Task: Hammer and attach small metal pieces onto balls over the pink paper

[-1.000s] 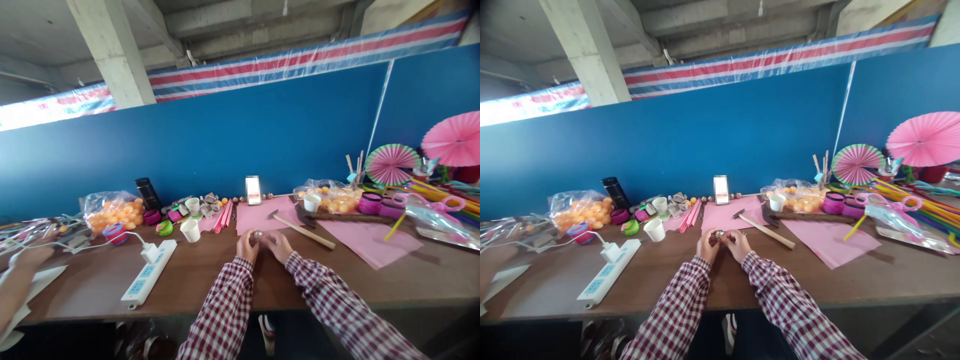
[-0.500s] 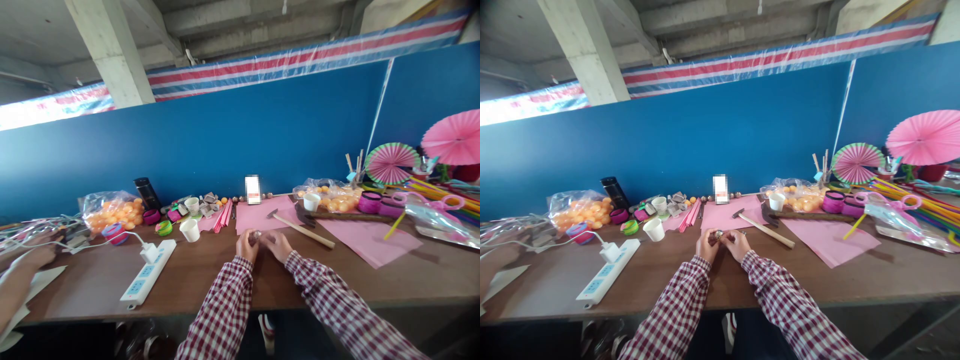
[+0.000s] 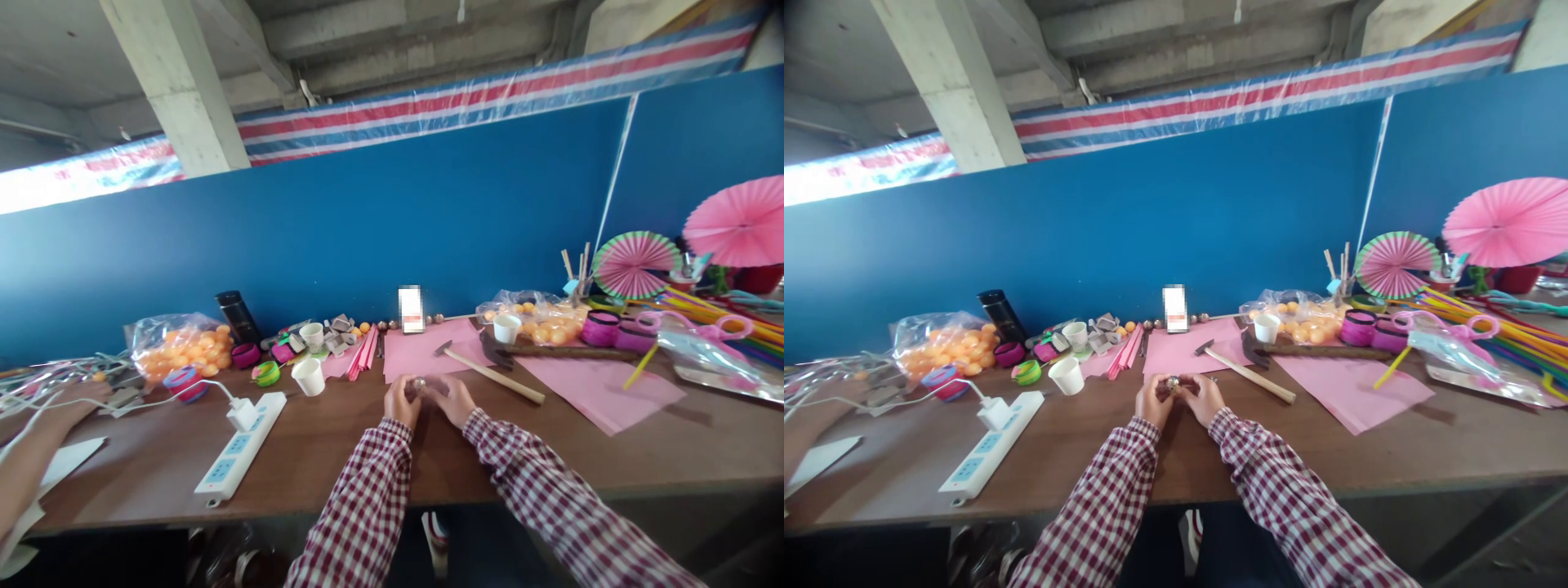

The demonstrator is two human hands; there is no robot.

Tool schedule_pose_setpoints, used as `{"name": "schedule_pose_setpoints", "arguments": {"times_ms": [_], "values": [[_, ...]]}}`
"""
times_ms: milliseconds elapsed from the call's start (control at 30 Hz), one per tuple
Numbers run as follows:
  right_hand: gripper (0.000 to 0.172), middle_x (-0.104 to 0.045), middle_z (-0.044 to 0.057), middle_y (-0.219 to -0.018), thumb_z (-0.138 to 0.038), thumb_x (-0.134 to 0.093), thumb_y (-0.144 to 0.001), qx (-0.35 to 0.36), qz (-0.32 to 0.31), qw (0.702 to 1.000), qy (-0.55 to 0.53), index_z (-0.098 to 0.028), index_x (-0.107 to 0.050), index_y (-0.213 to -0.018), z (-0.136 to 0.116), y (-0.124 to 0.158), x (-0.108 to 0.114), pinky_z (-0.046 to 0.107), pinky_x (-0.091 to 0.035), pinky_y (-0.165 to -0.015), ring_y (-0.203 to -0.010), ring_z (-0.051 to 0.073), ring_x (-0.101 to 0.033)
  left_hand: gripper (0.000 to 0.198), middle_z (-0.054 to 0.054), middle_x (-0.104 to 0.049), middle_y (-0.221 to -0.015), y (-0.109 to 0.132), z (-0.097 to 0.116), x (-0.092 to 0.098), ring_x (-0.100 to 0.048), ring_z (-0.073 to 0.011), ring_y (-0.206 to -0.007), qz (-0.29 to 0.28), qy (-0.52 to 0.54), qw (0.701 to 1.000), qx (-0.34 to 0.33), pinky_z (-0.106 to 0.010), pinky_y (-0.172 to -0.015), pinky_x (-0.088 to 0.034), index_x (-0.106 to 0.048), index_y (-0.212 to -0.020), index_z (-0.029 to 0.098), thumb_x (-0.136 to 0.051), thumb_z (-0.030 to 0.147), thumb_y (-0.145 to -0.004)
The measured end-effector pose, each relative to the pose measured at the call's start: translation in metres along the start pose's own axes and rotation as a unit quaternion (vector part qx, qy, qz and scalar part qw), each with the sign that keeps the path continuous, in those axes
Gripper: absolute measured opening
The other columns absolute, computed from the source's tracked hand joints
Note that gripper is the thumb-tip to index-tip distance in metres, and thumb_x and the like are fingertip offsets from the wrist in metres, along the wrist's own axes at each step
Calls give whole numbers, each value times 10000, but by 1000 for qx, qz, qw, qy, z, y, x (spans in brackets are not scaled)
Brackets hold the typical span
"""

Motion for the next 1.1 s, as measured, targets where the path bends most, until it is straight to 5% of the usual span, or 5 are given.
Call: {"name": "schedule_pose_setpoints", "arguments": {"times_ms": [733,1100], "values": [[325,-641,91,-868,-332,-625,-613,-2,4,1000,7,-131,-577,-864,-10,3,-1,332,-496,-721,-809,204,-605,251,-24,-610,-805,2,2,3,-580,-144,-719,-2,-37,998,-40,-273,-646,-486,-576,-844,195,-586,128,-602],[317,-618,74,-968,-366,-563,-683,49,6,998,33,-166,-567,-930,-11,0,0,322,-465,-796,-912,196,-570,343,-53,-615,-870,-1,4,0,-607,-146,-738,-19,105,993,56,-291,-698,-495,-516,-898,157,-632,159,-576]]}}
Point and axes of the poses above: each hand's wrist, its own y-axis away from the middle knuckle, its own x-axis out of the back of the hand, z = x × y, the point moved 2 cm from there along -y, towards the middle knuckle
